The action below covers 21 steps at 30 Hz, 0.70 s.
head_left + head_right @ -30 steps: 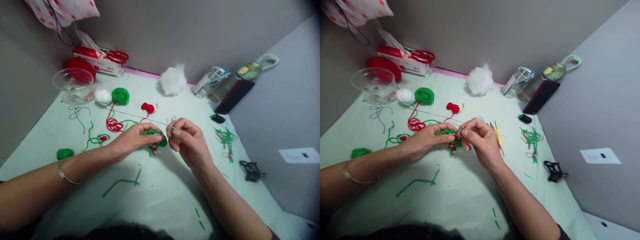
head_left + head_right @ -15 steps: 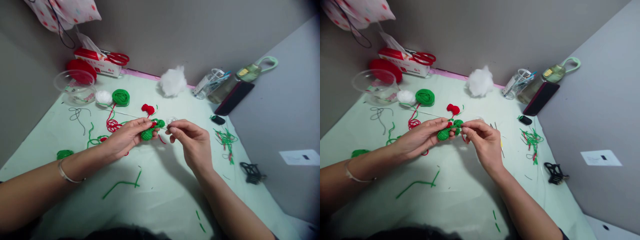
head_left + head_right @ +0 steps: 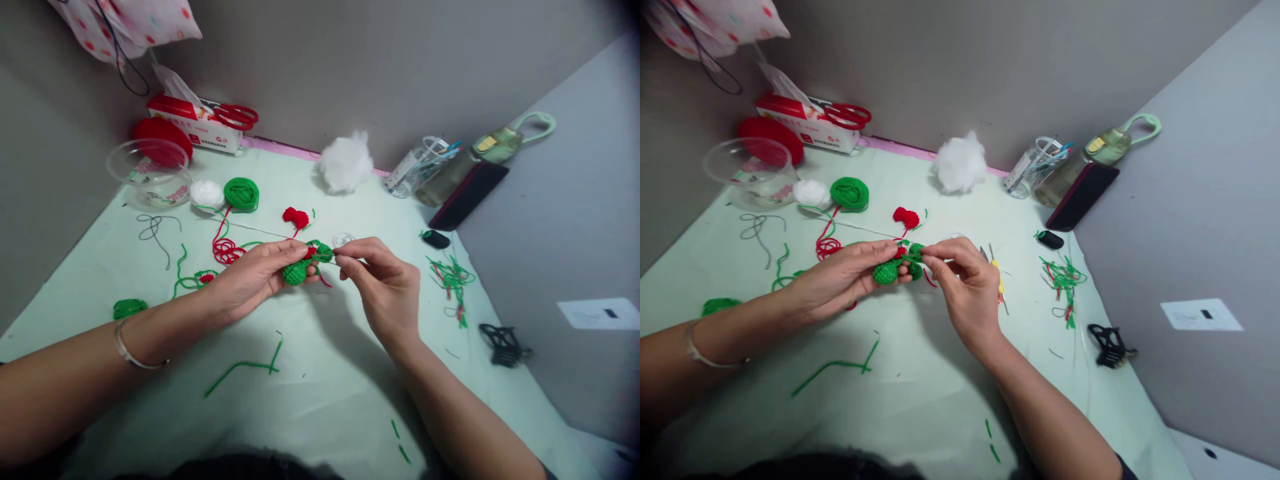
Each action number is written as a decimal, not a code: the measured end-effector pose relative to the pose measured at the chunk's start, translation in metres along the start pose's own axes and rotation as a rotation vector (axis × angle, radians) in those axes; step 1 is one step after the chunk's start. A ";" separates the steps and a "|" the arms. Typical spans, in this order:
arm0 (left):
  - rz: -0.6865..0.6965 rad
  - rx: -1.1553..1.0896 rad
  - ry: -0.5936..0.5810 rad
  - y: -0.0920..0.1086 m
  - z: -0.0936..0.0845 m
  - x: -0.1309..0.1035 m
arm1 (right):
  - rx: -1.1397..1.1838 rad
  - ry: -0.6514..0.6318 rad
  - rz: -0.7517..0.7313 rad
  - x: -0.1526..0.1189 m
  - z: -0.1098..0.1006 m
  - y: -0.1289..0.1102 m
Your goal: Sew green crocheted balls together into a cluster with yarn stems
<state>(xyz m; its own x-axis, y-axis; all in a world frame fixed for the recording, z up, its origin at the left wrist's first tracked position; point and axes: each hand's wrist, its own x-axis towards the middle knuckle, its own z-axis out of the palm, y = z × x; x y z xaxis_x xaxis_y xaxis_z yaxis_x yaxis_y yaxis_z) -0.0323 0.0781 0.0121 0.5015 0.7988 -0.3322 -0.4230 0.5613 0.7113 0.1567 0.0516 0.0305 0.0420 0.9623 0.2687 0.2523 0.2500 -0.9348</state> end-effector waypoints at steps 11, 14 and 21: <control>0.016 0.018 0.048 0.002 0.004 -0.003 | -0.032 0.007 -0.003 0.001 -0.002 0.001; 0.008 0.012 0.042 0.002 0.004 -0.002 | -0.021 0.005 -0.008 0.001 -0.001 0.001; 0.018 0.014 -0.009 -0.001 0.001 -0.002 | -0.009 0.014 -0.006 -0.001 0.001 0.002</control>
<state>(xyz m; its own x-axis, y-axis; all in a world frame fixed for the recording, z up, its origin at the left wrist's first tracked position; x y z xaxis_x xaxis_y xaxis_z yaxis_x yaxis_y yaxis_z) -0.0320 0.0758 0.0129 0.5011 0.8065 -0.3138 -0.4209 0.5440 0.7259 0.1562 0.0516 0.0281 0.0539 0.9593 0.2772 0.2614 0.2544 -0.9311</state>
